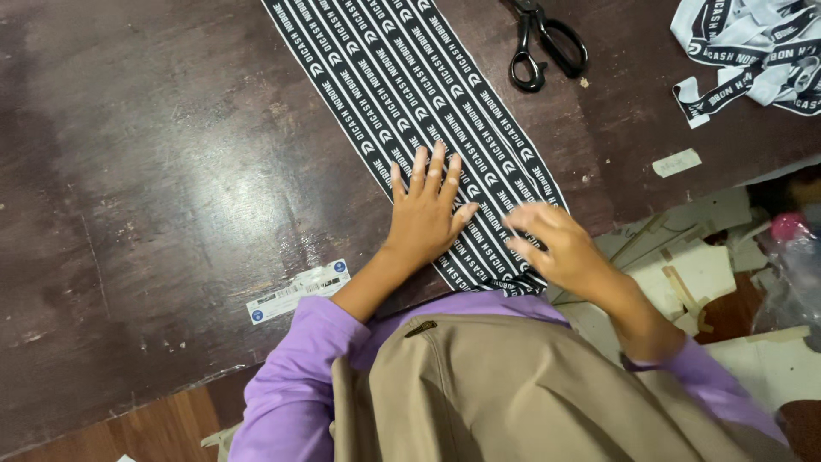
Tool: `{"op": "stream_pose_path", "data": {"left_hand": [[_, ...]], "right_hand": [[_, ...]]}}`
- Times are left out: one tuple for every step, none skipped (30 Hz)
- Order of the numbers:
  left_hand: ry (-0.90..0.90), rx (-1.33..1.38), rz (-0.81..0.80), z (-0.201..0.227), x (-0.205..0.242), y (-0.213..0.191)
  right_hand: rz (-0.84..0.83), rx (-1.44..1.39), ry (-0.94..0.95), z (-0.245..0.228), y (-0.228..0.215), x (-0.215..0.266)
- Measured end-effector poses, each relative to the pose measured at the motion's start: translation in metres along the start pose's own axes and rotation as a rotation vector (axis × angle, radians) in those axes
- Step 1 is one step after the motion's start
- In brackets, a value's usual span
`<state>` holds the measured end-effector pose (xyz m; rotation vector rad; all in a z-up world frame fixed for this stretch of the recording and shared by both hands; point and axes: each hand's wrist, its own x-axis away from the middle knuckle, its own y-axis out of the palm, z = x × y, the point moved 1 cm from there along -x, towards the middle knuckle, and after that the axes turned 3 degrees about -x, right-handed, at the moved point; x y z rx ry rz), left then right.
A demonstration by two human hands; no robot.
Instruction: The person uses scissors to cut a long strip of black fabric with white text into smaller pieces. They hold the fabric with their left hand and cut along the length with their right hand, occasionally adjusting the fabric's position on the table.
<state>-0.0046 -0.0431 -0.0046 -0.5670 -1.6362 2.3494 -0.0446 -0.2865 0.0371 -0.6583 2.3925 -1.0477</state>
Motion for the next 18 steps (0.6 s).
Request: {"op": "stream_pose_path", "data": {"left_hand": [[0.007, -0.033, 0.031, -0.004, 0.0, 0.004], [0.013, -0.066, 0.062, -0.008, -0.001, 0.009], [0.012, -0.068, 0.066, -0.01, 0.001, 0.007], [0.022, -0.059, 0.068, -0.013, 0.003, 0.006], [0.029, -0.046, 0.065, -0.013, 0.008, 0.006], [0.023, -0.044, 0.063, -0.016, 0.006, 0.004], [0.027, -0.04, 0.055, -0.017, 0.008, 0.004], [0.03, -0.035, 0.047, -0.018, 0.01, 0.003], [0.033, -0.035, 0.049, -0.015, 0.007, 0.001], [0.014, -0.098, 0.058, -0.013, 0.004, -0.003], [-0.011, -0.164, 0.067, -0.012, 0.003, -0.007], [-0.013, -0.166, 0.069, -0.012, -0.003, -0.009], [-0.052, -0.158, 0.083, -0.012, -0.008, -0.01], [-0.092, -0.15, 0.098, -0.012, -0.013, -0.012], [-0.094, -0.152, 0.098, -0.015, -0.013, -0.012], [-0.123, -0.176, 0.098, -0.018, -0.013, -0.011], [-0.149, -0.196, 0.099, -0.019, -0.015, -0.009], [-0.146, -0.192, 0.101, -0.023, -0.018, -0.015]], "right_hand": [[0.081, 0.088, -0.002, 0.014, 0.008, -0.006], [0.162, 0.177, -0.004, 0.027, 0.016, -0.012], [0.162, 0.179, -0.008, 0.041, 0.02, -0.014], [0.196, 0.113, -0.003, 0.054, 0.024, -0.016], [0.223, 0.044, 0.007, 0.067, 0.028, -0.016], [0.218, 0.042, 0.007, 0.085, 0.02, -0.037], [0.333, 0.103, -0.054, 0.1, 0.013, -0.052], [0.447, 0.166, -0.117, 0.115, 0.006, -0.066], [0.449, 0.169, -0.117, 0.108, -0.007, -0.085], [0.451, 0.173, 0.04, 0.101, -0.019, -0.104], [0.449, 0.173, 0.192, 0.094, -0.031, -0.125], [0.449, 0.172, 0.188, 0.111, -0.031, -0.134], [0.434, 0.252, 0.215, 0.129, -0.031, -0.143], [0.418, 0.333, 0.242, 0.147, -0.03, -0.153], [0.418, 0.331, 0.24, 0.152, -0.033, -0.156], [0.406, 0.381, 0.247, 0.158, -0.035, -0.159], [0.394, 0.435, 0.256, 0.165, -0.04, -0.16], [0.394, 0.439, 0.258, 0.162, -0.047, -0.164]]}}
